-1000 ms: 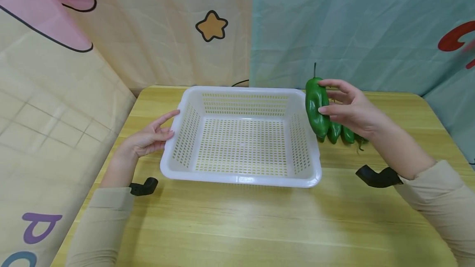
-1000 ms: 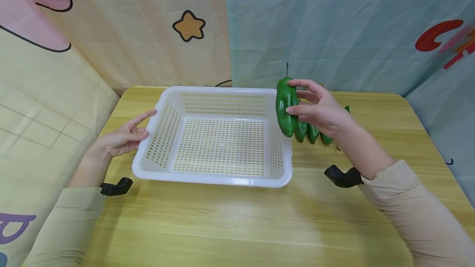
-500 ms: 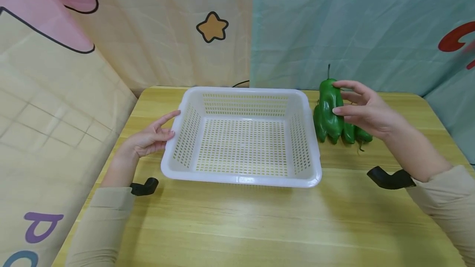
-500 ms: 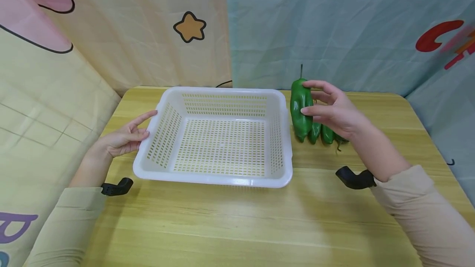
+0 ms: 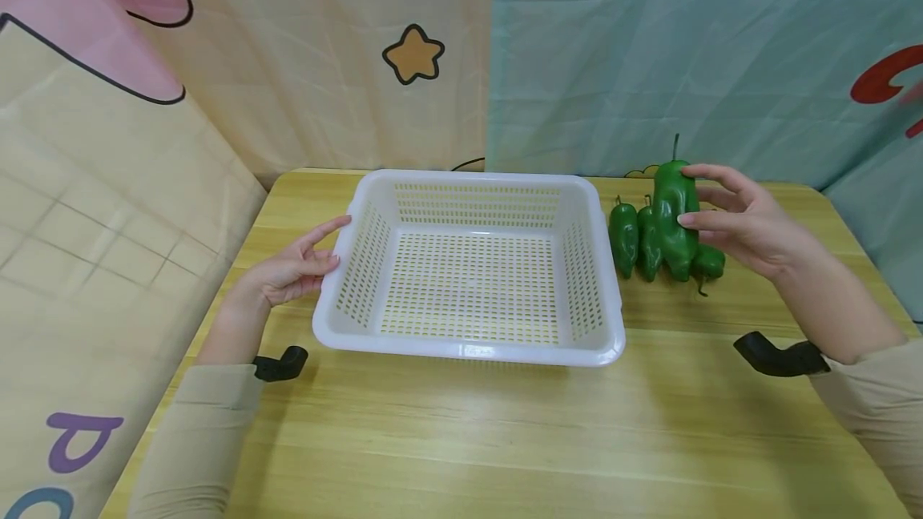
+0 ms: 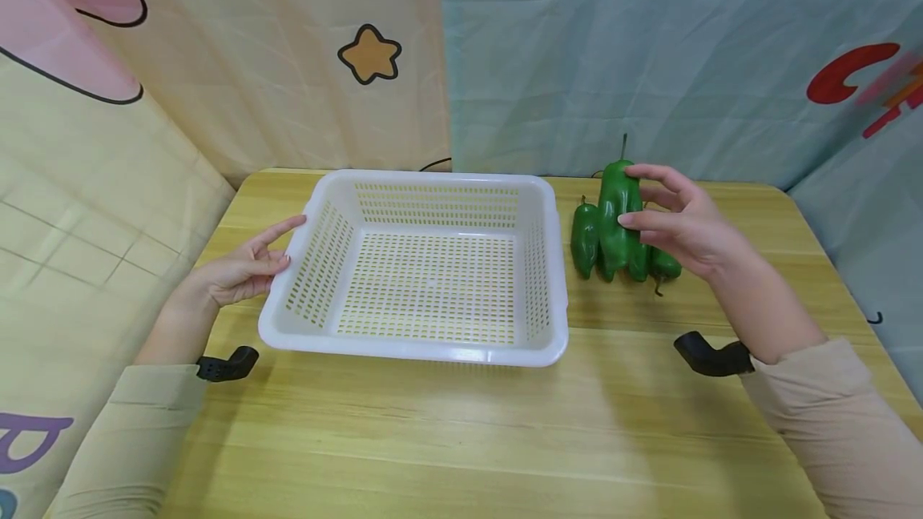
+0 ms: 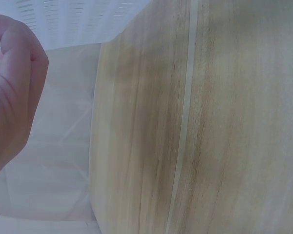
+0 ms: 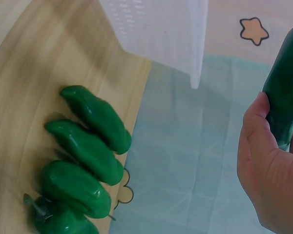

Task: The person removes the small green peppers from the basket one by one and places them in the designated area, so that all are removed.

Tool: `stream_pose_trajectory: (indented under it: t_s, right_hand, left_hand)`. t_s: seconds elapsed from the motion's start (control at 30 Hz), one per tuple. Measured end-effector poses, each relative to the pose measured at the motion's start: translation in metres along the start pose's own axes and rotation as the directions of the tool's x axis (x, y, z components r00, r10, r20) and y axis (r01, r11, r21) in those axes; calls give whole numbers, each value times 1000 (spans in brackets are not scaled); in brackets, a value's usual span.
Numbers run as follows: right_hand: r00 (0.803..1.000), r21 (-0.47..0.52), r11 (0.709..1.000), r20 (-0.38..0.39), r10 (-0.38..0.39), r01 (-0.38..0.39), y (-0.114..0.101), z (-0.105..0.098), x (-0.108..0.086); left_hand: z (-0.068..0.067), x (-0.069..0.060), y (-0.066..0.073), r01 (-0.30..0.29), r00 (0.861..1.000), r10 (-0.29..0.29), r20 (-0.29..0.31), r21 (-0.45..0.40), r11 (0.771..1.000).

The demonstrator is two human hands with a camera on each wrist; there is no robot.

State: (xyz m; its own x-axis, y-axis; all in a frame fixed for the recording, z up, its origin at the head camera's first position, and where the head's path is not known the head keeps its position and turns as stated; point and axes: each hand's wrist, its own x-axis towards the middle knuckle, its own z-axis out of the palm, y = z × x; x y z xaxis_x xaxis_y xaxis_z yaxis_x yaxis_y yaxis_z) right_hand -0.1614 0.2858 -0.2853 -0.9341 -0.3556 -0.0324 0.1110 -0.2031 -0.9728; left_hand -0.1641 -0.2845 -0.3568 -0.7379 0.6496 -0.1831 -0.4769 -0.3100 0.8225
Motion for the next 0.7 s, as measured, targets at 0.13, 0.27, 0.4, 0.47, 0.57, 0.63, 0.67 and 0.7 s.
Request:
stream_pose_trajectory:
  t_s: [0.13, 0.27, 0.4, 0.47, 0.57, 0.63, 0.67, 0.7]
  right_hand:
    - [998, -23, 1000, -64, 15, -16, 2, -5, -2]
    - [995, -36, 999, -99, 20, -23, 4, -10, -4]
    - [992, -41, 999, -124, 22, -27, 7, -17, -7]
    - [994, -14, 1000, -109, 18, -19, 8, -22, -9]
    - [995, 8, 1000, -101, 10, -9, 9, -28, -12]
    - [995, 0, 1000, -103, 11, -11, 10, -32, -14]
    - [994, -3, 1000, -107, 13, -13, 10, -34, -15]
    - [992, -22, 1000, -123, 14, -17, 10, -35, -15]
  left_hand:
    - [-1, -1, 0, 1, 1000, -1, -3, 11, 1000]
    - [0, -1, 0, 7, 1000, -6, -22, 23, 1000]
    - [0, -2, 1, 7, 1000, -7, -25, 23, 1000]
    - [0, -2, 1, 7, 1000, -6, -20, 20, 1000]
    - [1, -2, 1, 7, 1000, -7, -13, 22, 1000]
    - [1, -2, 1, 9, 1000, -8, -10, 23, 1000]
    - [1, -2, 1, 9, 1000, -9, -8, 23, 1000]
    - [1, -2, 1, 11, 1000, -10, -4, 22, 1000]
